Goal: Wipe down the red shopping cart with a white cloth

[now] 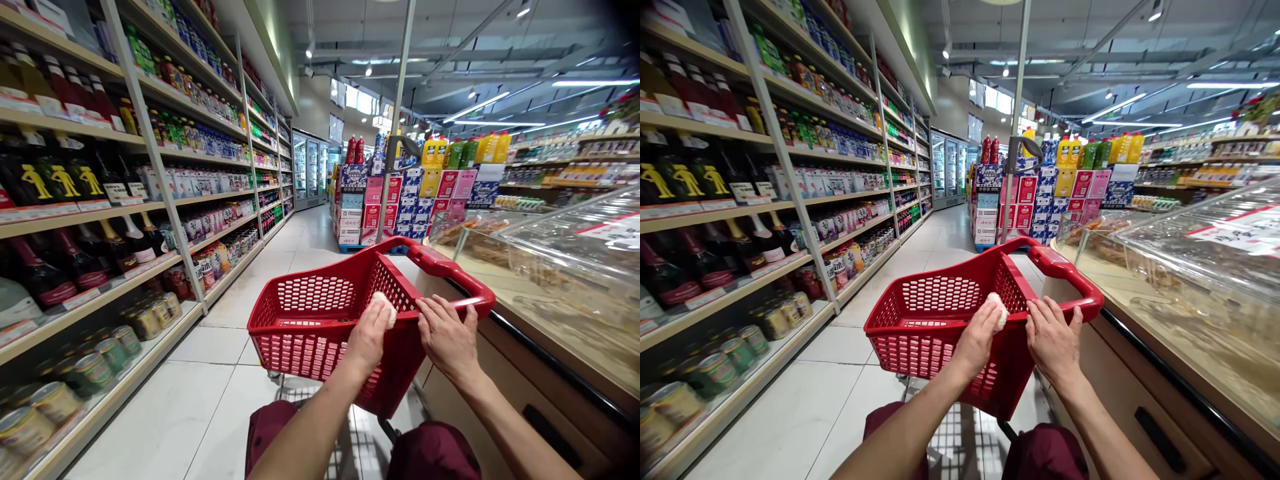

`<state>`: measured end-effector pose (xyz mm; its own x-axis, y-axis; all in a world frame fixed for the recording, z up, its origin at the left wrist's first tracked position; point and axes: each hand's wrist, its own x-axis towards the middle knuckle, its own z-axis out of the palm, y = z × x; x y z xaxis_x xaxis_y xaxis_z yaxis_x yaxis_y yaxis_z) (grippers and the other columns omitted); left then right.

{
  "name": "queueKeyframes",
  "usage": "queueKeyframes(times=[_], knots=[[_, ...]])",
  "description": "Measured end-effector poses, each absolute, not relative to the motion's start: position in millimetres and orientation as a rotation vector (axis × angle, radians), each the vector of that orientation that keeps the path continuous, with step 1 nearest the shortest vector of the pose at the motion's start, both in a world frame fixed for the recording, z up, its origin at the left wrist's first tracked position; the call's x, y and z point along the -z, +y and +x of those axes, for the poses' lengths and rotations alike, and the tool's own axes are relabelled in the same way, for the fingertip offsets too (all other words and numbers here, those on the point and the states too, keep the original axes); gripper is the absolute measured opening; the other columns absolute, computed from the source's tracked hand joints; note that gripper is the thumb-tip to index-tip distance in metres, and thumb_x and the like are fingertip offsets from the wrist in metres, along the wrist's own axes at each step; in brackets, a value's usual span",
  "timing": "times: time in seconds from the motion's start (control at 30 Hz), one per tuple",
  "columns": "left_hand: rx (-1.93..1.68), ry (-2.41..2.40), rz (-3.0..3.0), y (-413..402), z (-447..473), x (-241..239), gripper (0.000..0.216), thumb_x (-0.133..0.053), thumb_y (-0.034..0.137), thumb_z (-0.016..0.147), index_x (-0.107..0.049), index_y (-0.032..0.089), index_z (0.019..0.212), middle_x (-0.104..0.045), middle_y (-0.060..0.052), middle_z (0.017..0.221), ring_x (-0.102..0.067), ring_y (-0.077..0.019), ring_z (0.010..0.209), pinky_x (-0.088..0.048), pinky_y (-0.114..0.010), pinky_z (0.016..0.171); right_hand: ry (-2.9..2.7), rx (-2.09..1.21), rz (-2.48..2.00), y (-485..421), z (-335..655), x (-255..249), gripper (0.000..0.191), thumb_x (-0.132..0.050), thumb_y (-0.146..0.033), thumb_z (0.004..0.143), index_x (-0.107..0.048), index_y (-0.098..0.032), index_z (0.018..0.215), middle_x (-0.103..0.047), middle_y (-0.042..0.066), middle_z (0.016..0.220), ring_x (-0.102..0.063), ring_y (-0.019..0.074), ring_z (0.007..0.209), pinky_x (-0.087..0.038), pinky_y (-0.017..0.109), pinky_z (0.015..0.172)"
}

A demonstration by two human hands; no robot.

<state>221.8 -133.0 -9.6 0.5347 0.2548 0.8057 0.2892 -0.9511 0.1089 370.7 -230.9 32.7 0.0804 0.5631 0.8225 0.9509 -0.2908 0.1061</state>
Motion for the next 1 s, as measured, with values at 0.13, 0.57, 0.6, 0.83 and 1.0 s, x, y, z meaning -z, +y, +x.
queueKeyframes(times=[0.13, 0.57, 0.6, 0.83, 1.0], knots=[[1.383, -0.618, -2.643, -106, 147, 24, 0.047, -0.027, 0.002, 0.084, -0.037, 0.018, 0.127, -0.046, -0.009, 0.129, -0.038, -0.0193, 0.122, -0.043, -0.041, 0.097, -1.453, 1.073, -1.936, -231, 375, -31, 0.032, -0.034, -0.024, 0.085, -0.059, -0.016, 0.104, -0.062, 0.007, 0.108, -0.047, 0.0226, 0.108, -0.011, 0.053, 0.1], [1.383, -0.583, -2.63, -117, 177, 17, 0.044, -0.028, 0.002, 0.083, -0.041, 0.016, 0.123, -0.05, -0.008, 0.125, -0.041, -0.0161, 0.12, -0.044, -0.034, 0.096, -1.464, 1.062, -1.932, -231, 378, -27, 0.034, -0.035, -0.024, 0.083, -0.058, -0.02, 0.108, -0.062, 0.007, 0.108, -0.046, 0.0243, 0.108, -0.013, 0.056, 0.097], [1.39, -0.623, -2.619, -109, 157, 23, 0.045, -0.027, 0.001, 0.083, -0.041, 0.015, 0.123, -0.049, -0.01, 0.125, -0.04, -0.0181, 0.121, -0.044, -0.039, 0.096, -1.454, 1.054, -1.937, -231, 377, -27, 0.034, -0.035, -0.024, 0.083, -0.058, -0.02, 0.108, -0.062, 0.007, 0.108, -0.046, 0.0245, 0.109, -0.013, 0.056, 0.097], [1.462, -0.674, -2.639, -117, 176, 22, 0.043, -0.03, 0.004, 0.083, -0.041, 0.016, 0.123, -0.047, -0.011, 0.127, -0.038, -0.019, 0.122, -0.042, -0.04, 0.097, -1.416, 1.071, -1.913, -229, 364, -30, 0.033, -0.034, -0.023, 0.084, -0.059, -0.018, 0.105, -0.063, 0.007, 0.106, -0.047, 0.0238, 0.107, -0.011, 0.056, 0.099], [1.361, -0.539, -2.771, -124, 200, 8, 0.037, -0.033, 0.008, 0.084, -0.046, 0.014, 0.119, -0.051, -0.011, 0.123, -0.042, -0.0191, 0.119, -0.043, -0.037, 0.097, -1.448, 1.061, -1.926, -233, 373, -30, 0.033, -0.034, -0.024, 0.084, -0.058, -0.018, 0.106, -0.062, 0.007, 0.108, -0.047, 0.0232, 0.108, -0.012, 0.054, 0.099]])
